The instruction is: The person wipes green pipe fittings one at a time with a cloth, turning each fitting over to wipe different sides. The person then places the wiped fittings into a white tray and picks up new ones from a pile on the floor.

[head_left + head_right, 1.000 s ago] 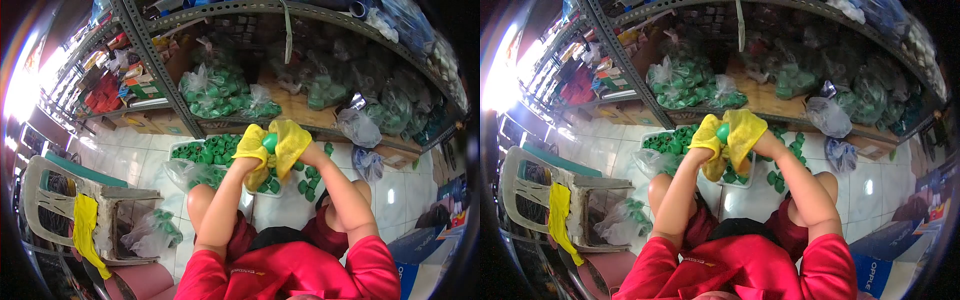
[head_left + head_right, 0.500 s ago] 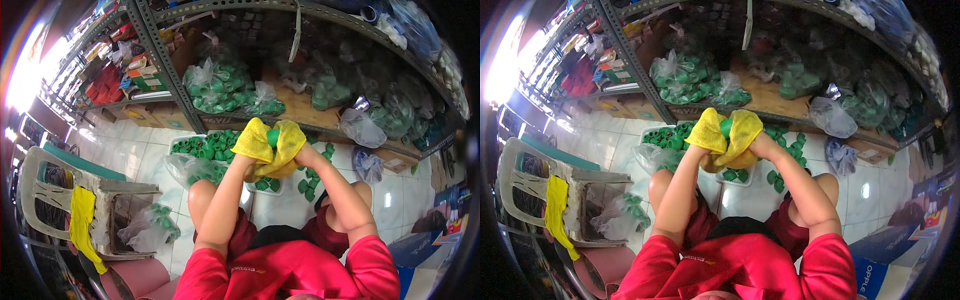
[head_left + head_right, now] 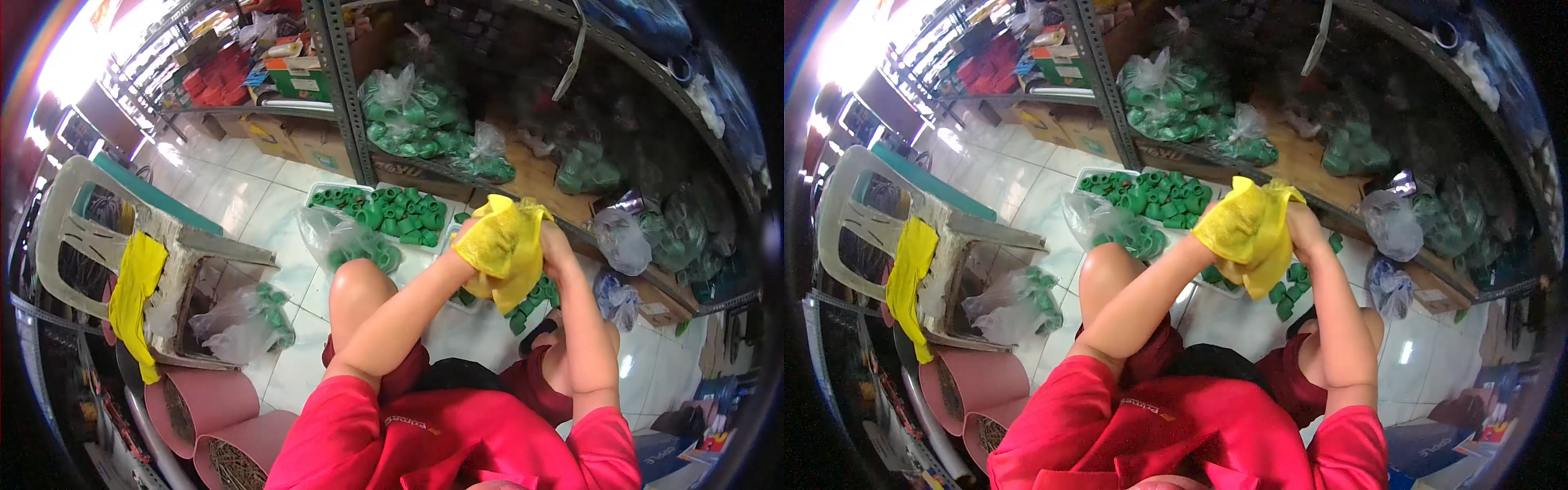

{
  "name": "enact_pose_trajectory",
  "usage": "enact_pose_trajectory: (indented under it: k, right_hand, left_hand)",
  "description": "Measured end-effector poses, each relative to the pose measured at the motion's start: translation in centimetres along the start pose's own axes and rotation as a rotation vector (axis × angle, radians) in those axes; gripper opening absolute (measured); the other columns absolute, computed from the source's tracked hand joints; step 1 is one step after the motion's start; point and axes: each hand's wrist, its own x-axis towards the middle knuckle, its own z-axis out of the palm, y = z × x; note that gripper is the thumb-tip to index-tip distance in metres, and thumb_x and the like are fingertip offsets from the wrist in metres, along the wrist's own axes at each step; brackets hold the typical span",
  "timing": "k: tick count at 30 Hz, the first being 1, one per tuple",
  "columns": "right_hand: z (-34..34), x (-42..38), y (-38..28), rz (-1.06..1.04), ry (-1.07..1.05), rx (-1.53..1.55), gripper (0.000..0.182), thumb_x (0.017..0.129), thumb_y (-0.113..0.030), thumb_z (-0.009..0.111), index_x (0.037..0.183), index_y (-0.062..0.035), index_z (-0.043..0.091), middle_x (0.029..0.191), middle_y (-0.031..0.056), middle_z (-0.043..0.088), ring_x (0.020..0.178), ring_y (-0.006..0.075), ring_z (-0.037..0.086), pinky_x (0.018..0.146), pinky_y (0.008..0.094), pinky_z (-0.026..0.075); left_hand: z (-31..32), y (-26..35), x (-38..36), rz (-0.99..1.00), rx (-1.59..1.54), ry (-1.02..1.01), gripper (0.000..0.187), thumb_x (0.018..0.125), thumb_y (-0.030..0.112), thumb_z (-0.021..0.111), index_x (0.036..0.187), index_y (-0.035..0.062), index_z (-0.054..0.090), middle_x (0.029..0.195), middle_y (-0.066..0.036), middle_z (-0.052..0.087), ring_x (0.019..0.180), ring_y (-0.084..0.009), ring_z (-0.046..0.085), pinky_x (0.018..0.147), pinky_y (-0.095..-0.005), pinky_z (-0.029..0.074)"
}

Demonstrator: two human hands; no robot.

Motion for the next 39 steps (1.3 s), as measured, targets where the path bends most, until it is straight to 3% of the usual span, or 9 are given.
enact_pose_trajectory:
  k: [2, 4, 8, 10, 18, 25, 27, 32, 39]
  right_hand:
    - [-0.2, 0.2, 0.3, 0.074, 0.011, 0.324, 0.031, 0.087, -0.025, 0.048, 0.109, -0.0032, 0.052, 0.103, 0.0065, 0.055, 0.090, 0.0153, 0.055, 0.079, 0.0281, 0.044]
    - [0.0, 1.0, 1.5, -0.034, -0.015, 0.468, 0.030, 0.087, -0.024, 0.047, 0.109, -0.0036, 0.051, 0.103, 0.0063, 0.055, 0.090, 0.0161, 0.055, 0.080, 0.0291, 0.044]
    - [1.3, 0.1, 1.5, -0.402, -0.127, 0.606, 0.033, 0.089, -0.023, 0.044, 0.115, -0.0027, 0.047, 0.111, 0.0087, 0.052, 0.098, 0.0195, 0.053, 0.086, 0.0329, 0.042]
    - [1.9, -0.5, 2.5, -0.925, 0.238, -0.650, 0.036, 0.088, -0.019, 0.048, 0.119, -0.0024, 0.044, 0.117, 0.0086, 0.049, 0.108, 0.0207, 0.048, 0.093, 0.0318, 0.036]
    - [1.1, 1.1, 2.1, -0.232, 0.277, -0.065, 0.041, 0.088, -0.033, 0.041, 0.113, -0.0012, 0.050, 0.110, 0.0103, 0.054, 0.101, 0.0221, 0.052, 0.087, 0.0311, 0.040]
    - [-0.8, 0.3, 1.5, 0.064, -0.108, 0.368, 0.039, 0.088, -0.036, 0.046, 0.111, -0.0050, 0.050, 0.105, 0.0049, 0.055, 0.094, 0.0151, 0.054, 0.082, 0.0289, 0.044]
    - [-0.7, -0.4, 1.5, -0.048, 0.064, 0.210, 0.037, 0.087, -0.030, 0.048, 0.112, -0.0030, 0.049, 0.107, 0.0064, 0.055, 0.096, 0.0172, 0.053, 0.084, 0.0300, 0.042]
    - [0.9, -1.6, 0.7, -0.607, 0.050, -0.528, 0.039, 0.078, -0.021, 0.057, 0.110, 0.0002, 0.050, 0.107, 0.0106, 0.055, 0.099, 0.0235, 0.053, 0.087, 0.0315, 0.039]
    - [0.5, -0.2, 2.3, -0.648, 0.138, -0.512, 0.037, 0.080, -0.023, 0.055, 0.109, 0.0000, 0.051, 0.104, 0.0111, 0.057, 0.098, 0.0220, 0.053, 0.084, 0.0311, 0.040]
  left_hand:
    - [-1.4, 1.6, -0.3, -0.037, 0.035, -0.128, 0.045, 0.082, 0.033, 0.047, 0.119, 0.0085, 0.048, 0.118, -0.009, 0.051, 0.112, -0.0204, 0.045, 0.096, -0.0308, 0.034]
    - [-1.4, 2.3, -0.8, -0.266, -1.220, -0.023, 0.043, 0.082, 0.029, 0.047, 0.120, 0.0092, 0.047, 0.122, -0.008, 0.048, 0.115, -0.0198, 0.042, 0.097, -0.0305, 0.032]
    - [-4.8, 5.7, 0.0, -0.149, 0.170, 0.163, 0.041, 0.074, 0.037, 0.054, 0.104, 0.0088, 0.054, 0.105, -0.011, 0.054, 0.104, -0.0284, 0.046, 0.092, -0.0357, 0.032]
    - [-0.7, 3.2, 0.6, -0.173, -0.029, 0.770, 0.024, 0.071, 0.030, 0.055, 0.082, 0.0090, 0.054, 0.080, -0.012, 0.053, 0.081, -0.0332, 0.048, 0.074, -0.0386, 0.036]
    - [-2.2, 0.7, 1.5, -0.125, 0.387, 0.114, 0.032, 0.076, 0.027, 0.052, 0.104, 0.0114, 0.053, 0.103, -0.011, 0.054, 0.098, -0.0272, 0.049, 0.085, -0.0370, 0.037]
    - [4.6, -2.5, 1.3, -0.064, -1.171, 0.288, 0.048, 0.071, 0.029, 0.055, 0.115, 0.0107, 0.048, 0.115, -0.011, 0.051, 0.108, -0.0259, 0.046, 0.092, -0.0350, 0.036]
    - [0.3, 1.1, 0.8, -0.089, 0.148, 0.148, 0.042, 0.071, 0.029, 0.055, 0.108, 0.0096, 0.051, 0.106, -0.012, 0.052, 0.100, -0.0288, 0.048, 0.086, -0.0367, 0.037]
    - [1.9, -0.7, 0.4, -0.080, -0.103, 0.426, 0.034, 0.068, 0.035, 0.059, 0.091, 0.0099, 0.056, 0.089, -0.012, 0.053, 0.088, -0.0332, 0.047, 0.078, -0.0380, 0.038]
    - [-0.3, 0.6, 1.5, 0.016, 0.296, -0.092, 0.044, 0.071, 0.038, 0.059, 0.106, 0.0120, 0.055, 0.099, -0.011, 0.055, 0.096, -0.0306, 0.050, 0.084, -0.0365, 0.038]
